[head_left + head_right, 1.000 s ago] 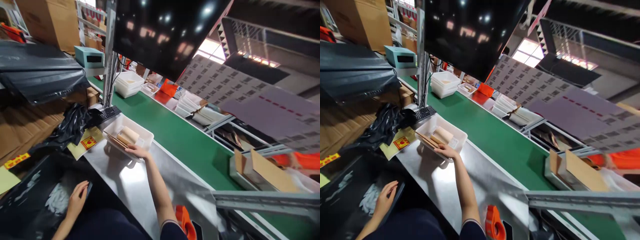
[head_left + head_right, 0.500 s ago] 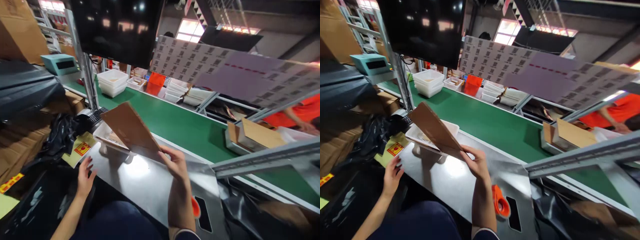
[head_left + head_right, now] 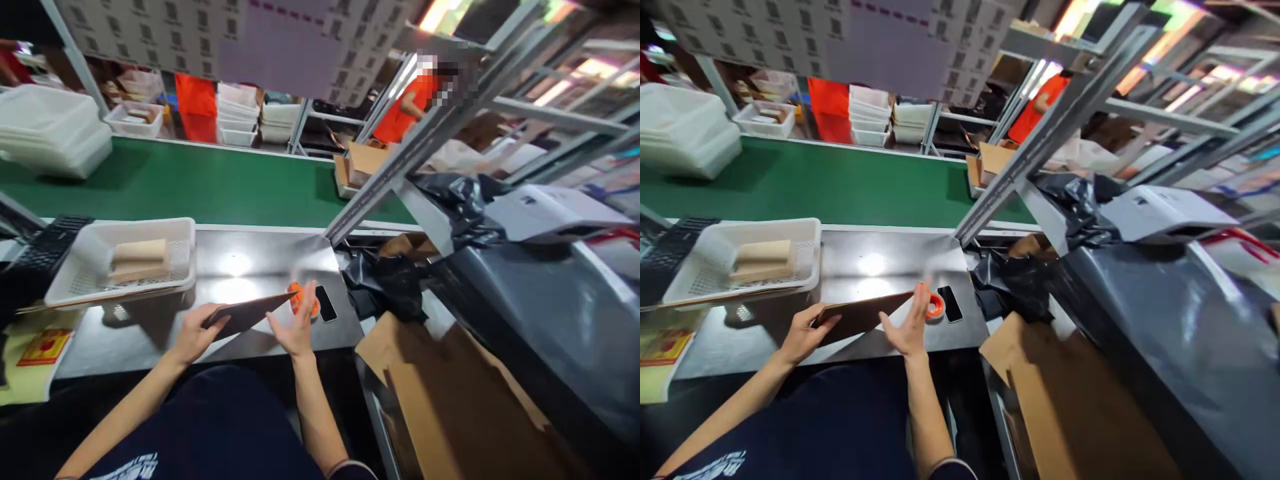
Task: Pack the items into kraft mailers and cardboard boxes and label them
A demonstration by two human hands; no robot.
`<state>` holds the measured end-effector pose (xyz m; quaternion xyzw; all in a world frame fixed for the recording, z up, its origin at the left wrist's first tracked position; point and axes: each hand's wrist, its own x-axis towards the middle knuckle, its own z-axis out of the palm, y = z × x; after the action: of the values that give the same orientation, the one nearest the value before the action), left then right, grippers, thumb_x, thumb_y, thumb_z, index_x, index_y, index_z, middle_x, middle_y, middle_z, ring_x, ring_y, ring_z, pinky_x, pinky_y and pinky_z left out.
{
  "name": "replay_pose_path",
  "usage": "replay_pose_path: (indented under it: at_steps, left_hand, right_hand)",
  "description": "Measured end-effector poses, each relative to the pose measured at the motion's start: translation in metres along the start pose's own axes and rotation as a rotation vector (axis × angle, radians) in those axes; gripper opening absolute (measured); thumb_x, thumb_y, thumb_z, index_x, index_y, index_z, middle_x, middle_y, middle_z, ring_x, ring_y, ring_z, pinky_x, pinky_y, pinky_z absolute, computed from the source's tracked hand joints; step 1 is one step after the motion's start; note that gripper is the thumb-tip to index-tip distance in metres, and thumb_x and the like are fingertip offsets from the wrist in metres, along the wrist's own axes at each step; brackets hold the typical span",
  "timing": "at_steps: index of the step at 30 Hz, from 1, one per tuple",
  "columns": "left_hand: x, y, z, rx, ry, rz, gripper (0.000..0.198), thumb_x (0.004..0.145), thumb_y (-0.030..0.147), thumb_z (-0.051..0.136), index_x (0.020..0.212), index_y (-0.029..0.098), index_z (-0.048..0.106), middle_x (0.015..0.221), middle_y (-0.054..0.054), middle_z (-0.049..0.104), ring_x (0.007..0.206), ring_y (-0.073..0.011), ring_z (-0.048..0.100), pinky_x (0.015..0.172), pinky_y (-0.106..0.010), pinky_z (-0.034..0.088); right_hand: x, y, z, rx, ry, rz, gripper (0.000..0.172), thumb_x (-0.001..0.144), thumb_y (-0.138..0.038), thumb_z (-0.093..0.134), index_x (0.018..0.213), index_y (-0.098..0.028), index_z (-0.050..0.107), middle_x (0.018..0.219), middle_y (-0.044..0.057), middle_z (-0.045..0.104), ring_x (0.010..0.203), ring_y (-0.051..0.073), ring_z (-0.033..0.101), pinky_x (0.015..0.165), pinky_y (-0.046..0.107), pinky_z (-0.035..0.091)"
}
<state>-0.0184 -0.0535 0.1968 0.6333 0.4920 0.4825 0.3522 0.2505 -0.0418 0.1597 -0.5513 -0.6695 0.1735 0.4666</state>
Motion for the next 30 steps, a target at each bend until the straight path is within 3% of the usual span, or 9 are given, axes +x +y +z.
replay_pose_path:
  at_steps: [3, 7, 11, 14, 17, 19, 23, 26, 30]
  left_hand:
    - [0.01, 0.008, 0.018, 0.073, -0.119, 0.091, 0.024, 0.099, 0.035, 0.067, 0.11, 0.02, 0.082, 0.096, -0.006, 0.082, 0.083, -0.0189, 0.076, 0.083, -0.029, 0.062]
    - [0.008, -0.016, 0.013, 0.201, -0.206, 0.037, 0.051, 0.088, 0.043, 0.08, 0.133, 0.023, 0.071, 0.119, -0.01, 0.081, 0.105, -0.0287, 0.078, 0.092, -0.039, 0.063]
    - [-0.022, -0.066, -0.009, 0.289, 0.103, -0.191, 0.077, 0.076, 0.06, 0.089, 0.138, 0.022, 0.067, 0.138, -0.016, 0.073, 0.13, -0.0385, 0.069, 0.117, -0.056, 0.052]
    - [-0.042, -0.092, -0.012, -0.036, 0.167, -0.383, 0.091, 0.069, 0.069, 0.09, 0.141, 0.02, 0.064, 0.138, -0.02, 0.072, 0.132, -0.0397, 0.068, 0.114, -0.057, 0.055]
    - [-0.048, -0.093, 0.003, -0.298, 0.089, -0.485, 0.079, 0.064, 0.074, 0.091, 0.116, 0.016, 0.076, 0.11, -0.02, 0.08, 0.108, -0.0387, 0.077, 0.097, -0.056, 0.063]
    - [-0.048, -0.084, 0.015, -0.241, 0.173, -0.496, 0.065, 0.064, 0.073, 0.091, 0.092, 0.016, 0.079, 0.092, -0.016, 0.08, 0.087, -0.0349, 0.077, 0.085, -0.054, 0.066]
    - [-0.057, -0.068, 0.025, -0.101, 0.153, -0.315, 0.053, 0.073, 0.071, 0.086, 0.077, 0.018, 0.079, 0.079, -0.011, 0.077, 0.073, -0.0284, 0.073, 0.073, -0.045, 0.064]
    - [-0.067, -0.07, 0.023, -0.054, 0.166, -0.227, 0.069, 0.079, 0.087, 0.072, 0.08, 0.018, 0.077, 0.078, -0.011, 0.075, 0.073, -0.027, 0.072, 0.072, -0.041, 0.061]
    - [-0.066, -0.088, 0.025, 0.036, 0.564, -0.298, 0.082, 0.086, 0.088, 0.063, 0.128, 0.018, 0.063, 0.109, -0.013, 0.073, 0.1, -0.0267, 0.071, 0.097, -0.042, 0.058]
  right_hand:
    - [0.003, -0.028, 0.009, -0.126, -0.035, -0.373, 0.08, 0.089, -0.06, 0.078, 0.155, -0.024, 0.051, 0.146, 0.017, 0.065, 0.138, 0.038, 0.061, 0.13, 0.066, 0.034]
    - [0.008, -0.028, 0.007, -0.054, 0.172, -0.108, 0.024, 0.098, -0.048, 0.069, 0.103, -0.025, 0.065, 0.095, 0.006, 0.07, 0.094, 0.028, 0.067, 0.098, 0.052, 0.055]
    - [-0.007, 0.01, -0.011, 0.06, 0.358, 0.193, 0.033, 0.094, -0.056, 0.068, 0.099, -0.024, 0.06, 0.096, 0.007, 0.064, 0.095, 0.029, 0.062, 0.093, 0.048, 0.051]
    - [-0.025, 0.034, -0.013, 0.217, 0.411, 0.354, 0.042, 0.091, -0.065, 0.063, 0.102, -0.025, 0.057, 0.097, 0.007, 0.061, 0.097, 0.029, 0.062, 0.095, 0.047, 0.053]
    - [-0.038, 0.043, -0.003, 0.243, 0.365, 0.442, 0.046, 0.094, -0.066, 0.055, 0.113, -0.024, 0.055, 0.107, 0.011, 0.063, 0.104, 0.03, 0.064, 0.1, 0.049, 0.054]
    - [-0.04, 0.043, 0.005, 0.263, 0.33, 0.479, 0.055, 0.096, -0.065, 0.053, 0.131, -0.023, 0.05, 0.131, 0.019, 0.061, 0.125, 0.033, 0.062, 0.113, 0.053, 0.05]
    - [-0.034, 0.043, 0.016, 0.351, 0.269, 0.522, 0.079, 0.096, -0.065, 0.05, 0.158, -0.02, 0.027, 0.167, 0.025, 0.036, 0.158, 0.035, 0.039, 0.129, 0.06, 0.035]
    - [-0.024, 0.048, 0.016, 0.314, 0.281, 0.553, 0.081, 0.09, -0.066, 0.064, 0.152, -0.02, 0.036, 0.159, 0.025, 0.045, 0.147, 0.036, 0.05, 0.125, 0.062, 0.039]
    - [-0.024, 0.042, 0.013, 0.307, 0.252, 0.506, 0.048, 0.083, -0.062, 0.077, 0.103, -0.023, 0.057, 0.104, 0.008, 0.064, 0.093, 0.025, 0.064, 0.096, 0.049, 0.058]
